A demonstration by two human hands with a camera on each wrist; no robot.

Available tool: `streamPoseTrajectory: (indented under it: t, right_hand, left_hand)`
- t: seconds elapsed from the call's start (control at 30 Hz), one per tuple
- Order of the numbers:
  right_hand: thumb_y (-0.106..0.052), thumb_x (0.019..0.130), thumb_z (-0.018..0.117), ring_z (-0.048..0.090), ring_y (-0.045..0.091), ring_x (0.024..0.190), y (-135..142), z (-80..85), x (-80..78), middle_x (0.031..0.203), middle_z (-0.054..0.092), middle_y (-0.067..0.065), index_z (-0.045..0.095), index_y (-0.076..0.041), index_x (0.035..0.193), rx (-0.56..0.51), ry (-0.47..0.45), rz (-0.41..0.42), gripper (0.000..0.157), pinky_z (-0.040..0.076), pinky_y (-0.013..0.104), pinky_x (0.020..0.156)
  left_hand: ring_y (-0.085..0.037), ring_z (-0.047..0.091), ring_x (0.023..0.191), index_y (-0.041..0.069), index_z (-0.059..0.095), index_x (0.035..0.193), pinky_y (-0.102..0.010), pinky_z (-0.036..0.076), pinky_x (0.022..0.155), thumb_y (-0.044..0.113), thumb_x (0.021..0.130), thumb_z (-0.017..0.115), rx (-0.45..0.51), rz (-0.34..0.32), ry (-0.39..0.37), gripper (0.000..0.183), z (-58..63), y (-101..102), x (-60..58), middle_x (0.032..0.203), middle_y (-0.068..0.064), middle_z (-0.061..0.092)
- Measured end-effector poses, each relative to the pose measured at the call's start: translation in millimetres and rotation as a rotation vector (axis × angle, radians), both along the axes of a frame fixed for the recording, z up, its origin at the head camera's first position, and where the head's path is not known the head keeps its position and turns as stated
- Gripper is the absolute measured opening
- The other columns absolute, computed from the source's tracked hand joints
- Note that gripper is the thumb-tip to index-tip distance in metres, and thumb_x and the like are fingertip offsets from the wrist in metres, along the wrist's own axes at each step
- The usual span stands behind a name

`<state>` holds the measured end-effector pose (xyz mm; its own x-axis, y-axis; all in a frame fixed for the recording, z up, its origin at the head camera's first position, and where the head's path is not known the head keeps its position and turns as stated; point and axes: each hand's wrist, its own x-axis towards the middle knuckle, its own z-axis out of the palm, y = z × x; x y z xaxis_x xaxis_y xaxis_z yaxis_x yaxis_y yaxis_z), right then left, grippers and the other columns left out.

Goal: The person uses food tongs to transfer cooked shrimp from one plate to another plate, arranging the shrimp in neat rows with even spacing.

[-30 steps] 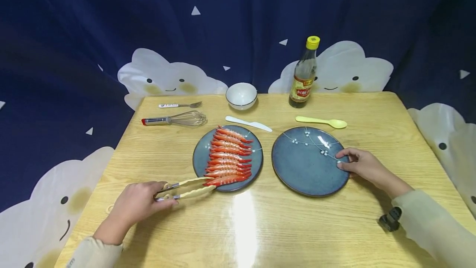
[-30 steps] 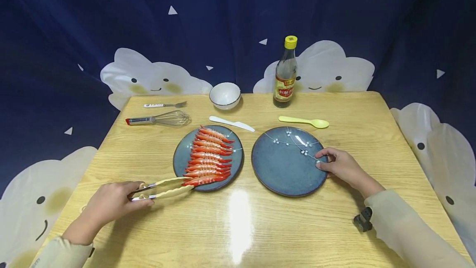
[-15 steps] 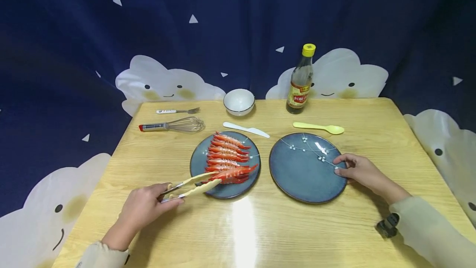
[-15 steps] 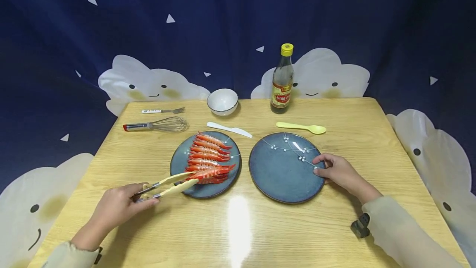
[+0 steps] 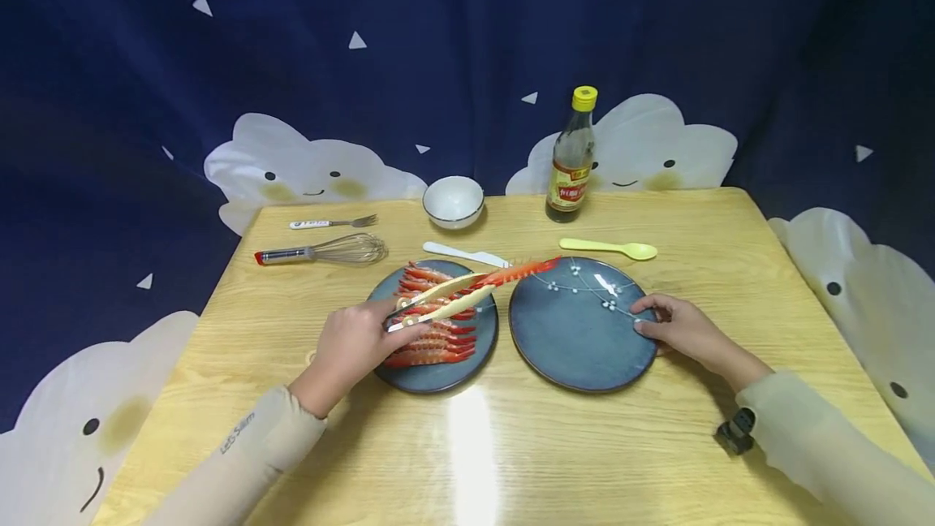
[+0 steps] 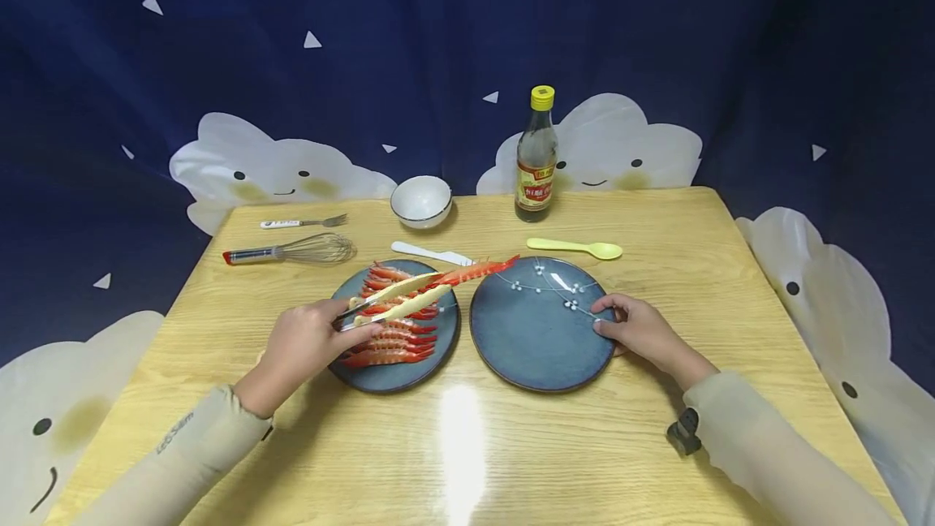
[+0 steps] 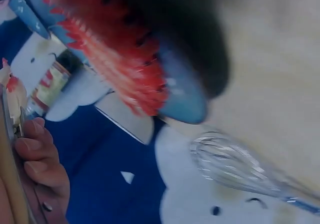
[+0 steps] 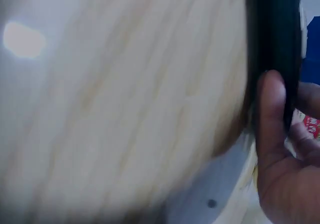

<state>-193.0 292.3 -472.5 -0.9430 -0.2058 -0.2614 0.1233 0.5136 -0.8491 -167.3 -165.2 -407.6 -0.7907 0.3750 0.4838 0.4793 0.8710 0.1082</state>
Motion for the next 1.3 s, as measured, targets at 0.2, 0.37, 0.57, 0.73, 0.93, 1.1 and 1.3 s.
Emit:
streamPoseTrajectory:
  t: [0.2, 0.37, 0.57, 0.73, 0.93, 1.1, 1.3]
  right_hand:
    - [-0.008, 0.076, 0.066, 0.058, 0.024, 0.067, -0.3, 1.6, 9.4, 0.089, 0.043, 0.019, 0.031, -0.005, 0.124, -0.202, -0.16, 0.04, 0.06, 0.048, 0.04, 0.056]
    - [-0.003, 0.075, 0.066, 0.058, 0.024, 0.068, -0.8, 2.8, 11.3, 0.086, 0.044, 0.018, 0.03, -0.005, 0.124, -0.238, -0.179, 0.032, 0.061, 0.048, 0.04, 0.056]
    - [-0.004, 0.075, 0.066, 0.057, 0.023, 0.065, 0.9, 2.7, 11.8, 0.08, 0.041, 0.015, 0.031, -0.005, 0.124, -0.219, -0.191, 0.012, 0.061, 0.048, 0.038, 0.056]
    - [-0.004, 0.075, 0.066, 0.058, 0.023, 0.065, 0.3, 3.2, 11.6, 0.081, 0.042, 0.015, 0.032, -0.006, 0.124, -0.22, -0.19, 0.007, 0.061, 0.049, 0.038, 0.055]
    - [-0.004, 0.073, 0.067, 0.057, 0.023, 0.066, -3.2, 4.0, 10.6, 0.08, 0.045, 0.014, 0.033, -0.006, 0.124, -0.219, -0.169, 0.013, 0.061, 0.048, 0.038, 0.054]
    - [-0.004, 0.074, 0.067, 0.057, 0.023, 0.066, -3.5, 3.8, 10.4, 0.082, 0.047, 0.014, 0.033, -0.006, 0.123, -0.215, -0.157, 0.013, 0.06, 0.048, 0.038, 0.054]
    - [-0.004, 0.074, 0.067, 0.056, 0.022, 0.063, -2.2, 3.1, 12.0, 0.078, 0.043, 0.013, 0.033, -0.007, 0.123, -0.175, -0.154, 0.011, 0.059, 0.048, 0.039, 0.054]
  left_hand:
    - [-0.008, 0.029, 0.035, 0.019, 0.044, 0.059, -0.026, 0.023, 0.034, 0.067, 0.067, 0.053, -0.057, -0.07, 0.028, 0.049, 7.0, 37.5, -33.0, 0.046, 0.008, 0.031]
    - [-0.009, 0.028, 0.035, 0.02, 0.034, 0.055, -0.027, 0.022, 0.035, 0.066, 0.067, 0.054, -0.088, -0.098, -0.052, 0.051, 3.4, 65.0, -49.8, 0.045, 0.007, 0.028]
    - [-0.009, 0.033, 0.036, 0.021, 0.038, 0.056, -0.027, 0.027, 0.036, 0.066, 0.07, 0.05, -0.187, -0.091, -0.114, 0.049, -13.0, 88.3, -65.1, 0.042, 0.008, 0.031]
    - [-0.01, 0.035, 0.035, 0.02, 0.042, 0.058, -0.028, 0.029, 0.035, 0.067, 0.07, 0.05, -0.286, -0.098, -0.115, 0.049, -19.5, 95.3, -74.6, 0.041, 0.006, 0.032]
    - [-0.01, 0.038, 0.037, 0.019, 0.045, 0.06, -0.03, 0.032, 0.037, 0.065, 0.069, 0.053, -0.358, -0.118, -0.104, 0.048, -14.0, 96.3, -79.7, 0.044, 0.006, 0.035]
    - [-0.009, 0.039, 0.04, 0.019, 0.044, 0.061, -0.03, 0.032, 0.037, 0.063, 0.068, 0.056, -0.377, -0.115, -0.163, 0.047, -4.4, 100.2, -78.8, 0.047, 0.006, 0.038]
    - [-0.011, 0.045, 0.043, 0.015, 0.052, 0.073, -0.031, 0.034, 0.038, 0.068, 0.066, 0.054, -0.395, -0.095, -0.153, 0.054, 2.7, 95.4, -71.6, 0.055, 0.005, 0.045]
